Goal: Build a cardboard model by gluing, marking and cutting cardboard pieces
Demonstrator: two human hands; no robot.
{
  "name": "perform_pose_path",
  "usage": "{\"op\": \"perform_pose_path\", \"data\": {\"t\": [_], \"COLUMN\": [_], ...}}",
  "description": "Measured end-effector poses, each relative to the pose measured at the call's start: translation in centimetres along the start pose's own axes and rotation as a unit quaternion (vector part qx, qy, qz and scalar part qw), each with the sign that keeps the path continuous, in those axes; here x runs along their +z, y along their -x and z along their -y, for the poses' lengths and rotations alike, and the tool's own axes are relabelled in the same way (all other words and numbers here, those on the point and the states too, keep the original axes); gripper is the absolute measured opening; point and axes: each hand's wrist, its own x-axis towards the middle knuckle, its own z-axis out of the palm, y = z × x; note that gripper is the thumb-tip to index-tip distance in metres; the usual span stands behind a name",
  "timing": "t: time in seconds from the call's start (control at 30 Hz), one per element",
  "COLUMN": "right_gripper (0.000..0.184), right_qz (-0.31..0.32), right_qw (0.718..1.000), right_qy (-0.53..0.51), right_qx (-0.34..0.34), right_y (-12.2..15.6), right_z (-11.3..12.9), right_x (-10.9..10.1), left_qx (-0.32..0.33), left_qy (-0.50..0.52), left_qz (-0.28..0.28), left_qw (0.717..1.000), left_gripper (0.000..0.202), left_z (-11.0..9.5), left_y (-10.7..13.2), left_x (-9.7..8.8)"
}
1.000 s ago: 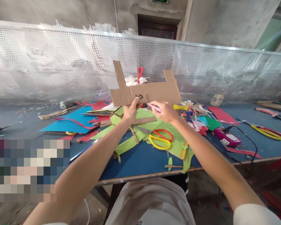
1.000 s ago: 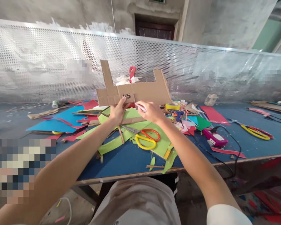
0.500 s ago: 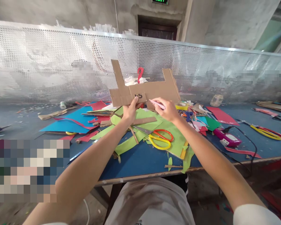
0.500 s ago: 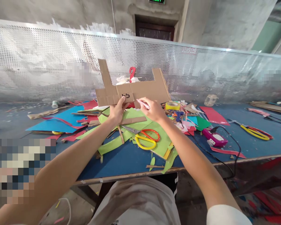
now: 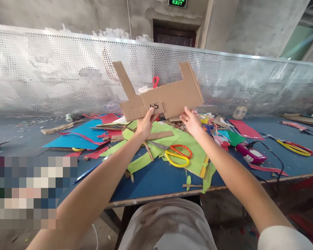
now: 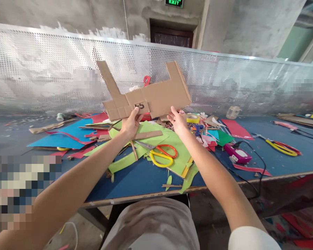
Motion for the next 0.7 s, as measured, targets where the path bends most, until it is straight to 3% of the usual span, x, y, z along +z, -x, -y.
{"op": "perform_pose_path", "data": {"t": [0.17, 0.27, 0.33, 0.57, 0.7], "right_gripper": [0.057, 0.051, 0.046, 0.039, 0.044], "right_qz": [-0.06, -0.122, -0.166, -0.265, -0.238], "right_qw": [0.995, 0.984, 0.976, 0.939, 0.95], "right_qy": [-0.076, -0.092, -0.077, -0.076, -0.063], "right_qx": [-0.036, -0.095, -0.12, -0.204, -0.19], "right_y": [-1.4, -2.9, -4.0, -7.1, -7.6], "right_z": [0.3, 1.0, 1.7, 3.0, 3.0], "right_x": [-1.1, -2.8, -4.5, -10.2, -11.2], "left_qx": [-0.078, -0.129, -0.145, -0.063, -0.081], "left_qy": [-0.047, -0.113, -0.163, -0.339, -0.418], "left_qz": [0.073, 0.148, 0.166, 0.138, 0.179], "left_qw": [0.993, 0.974, 0.962, 0.928, 0.887], "left_gripper": [0.034, 0.037, 0.04, 0.042, 0.04], "left_z": [0.1, 0.4, 0.6, 0.8, 1.0], "left_y": [0.4, 0.3, 0.1, -0.8, -1.3], "left_x": [-0.2, -0.9, -1.4, -2.2, -3.1]}}
